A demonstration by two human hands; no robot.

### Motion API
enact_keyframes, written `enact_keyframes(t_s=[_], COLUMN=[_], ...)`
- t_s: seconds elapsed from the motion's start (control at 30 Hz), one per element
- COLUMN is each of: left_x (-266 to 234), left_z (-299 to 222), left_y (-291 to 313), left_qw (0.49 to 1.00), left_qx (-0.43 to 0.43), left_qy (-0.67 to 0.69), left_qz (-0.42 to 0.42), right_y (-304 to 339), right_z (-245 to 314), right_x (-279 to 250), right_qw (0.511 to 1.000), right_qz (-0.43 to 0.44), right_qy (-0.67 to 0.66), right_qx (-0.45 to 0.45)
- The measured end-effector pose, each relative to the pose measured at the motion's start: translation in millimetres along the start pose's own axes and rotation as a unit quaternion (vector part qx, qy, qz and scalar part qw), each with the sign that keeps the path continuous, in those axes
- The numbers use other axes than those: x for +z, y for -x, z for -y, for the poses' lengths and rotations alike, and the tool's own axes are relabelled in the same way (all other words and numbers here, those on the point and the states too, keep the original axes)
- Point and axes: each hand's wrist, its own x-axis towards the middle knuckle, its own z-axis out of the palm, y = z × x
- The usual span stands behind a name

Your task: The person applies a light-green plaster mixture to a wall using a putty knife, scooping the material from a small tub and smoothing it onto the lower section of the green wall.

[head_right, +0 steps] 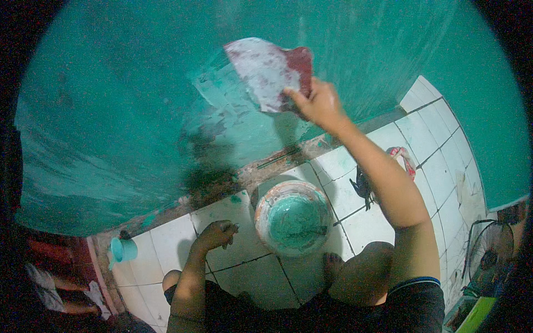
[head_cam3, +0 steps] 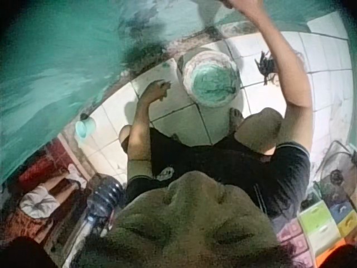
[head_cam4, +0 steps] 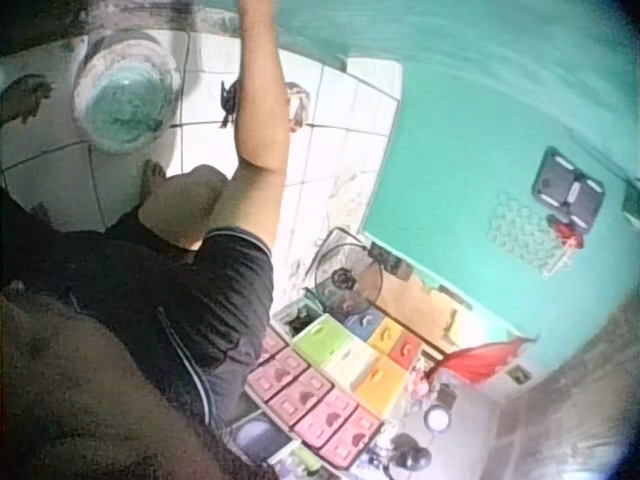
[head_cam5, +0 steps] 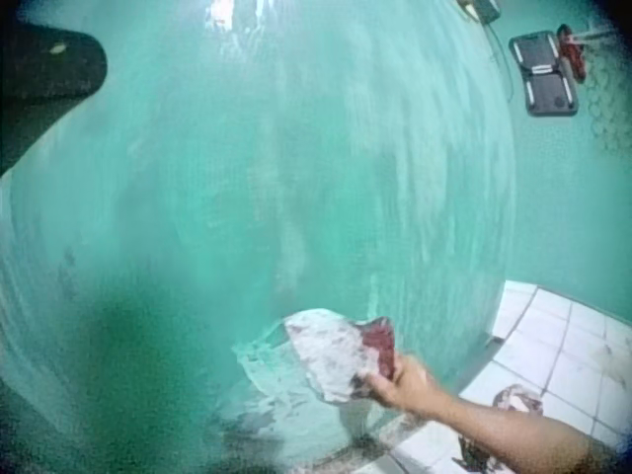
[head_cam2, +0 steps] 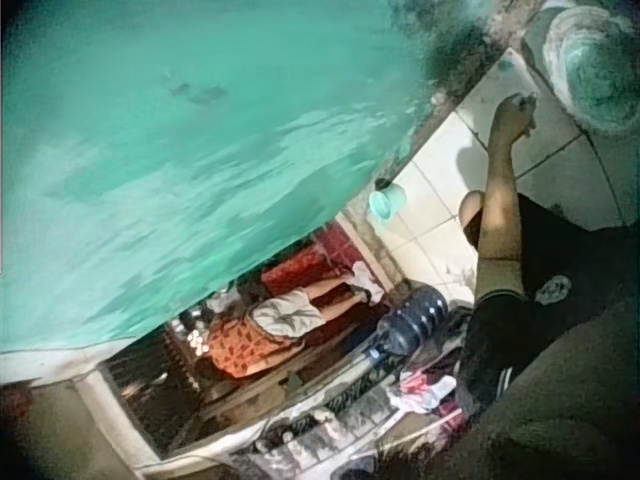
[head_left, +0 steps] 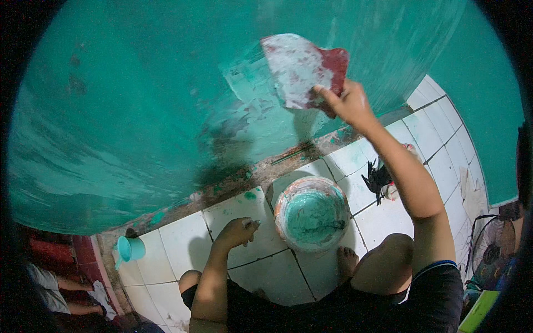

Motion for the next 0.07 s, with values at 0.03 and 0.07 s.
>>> enact_keyframes(t_s=[0.03,0.07], left_x=[-0.2,-0.4], left_z=[-1.2,-2.5], left_y=[1.7,3.5], left_qw=[1.000,1.000], left_qx=[-0.006,-0.010], left_qy=[0.005,0.002], left_qz=[-0.002,-0.005], right_y=[-5.3,-5.4], right_z=[-6.6,-11.4], right_x=[-9.0,-8.8], right_qw=[0.999,0.999], right_qz=[0.011,0.010], right_qy=[-0.018,-0.024], right_qx=[0.048,0.048])
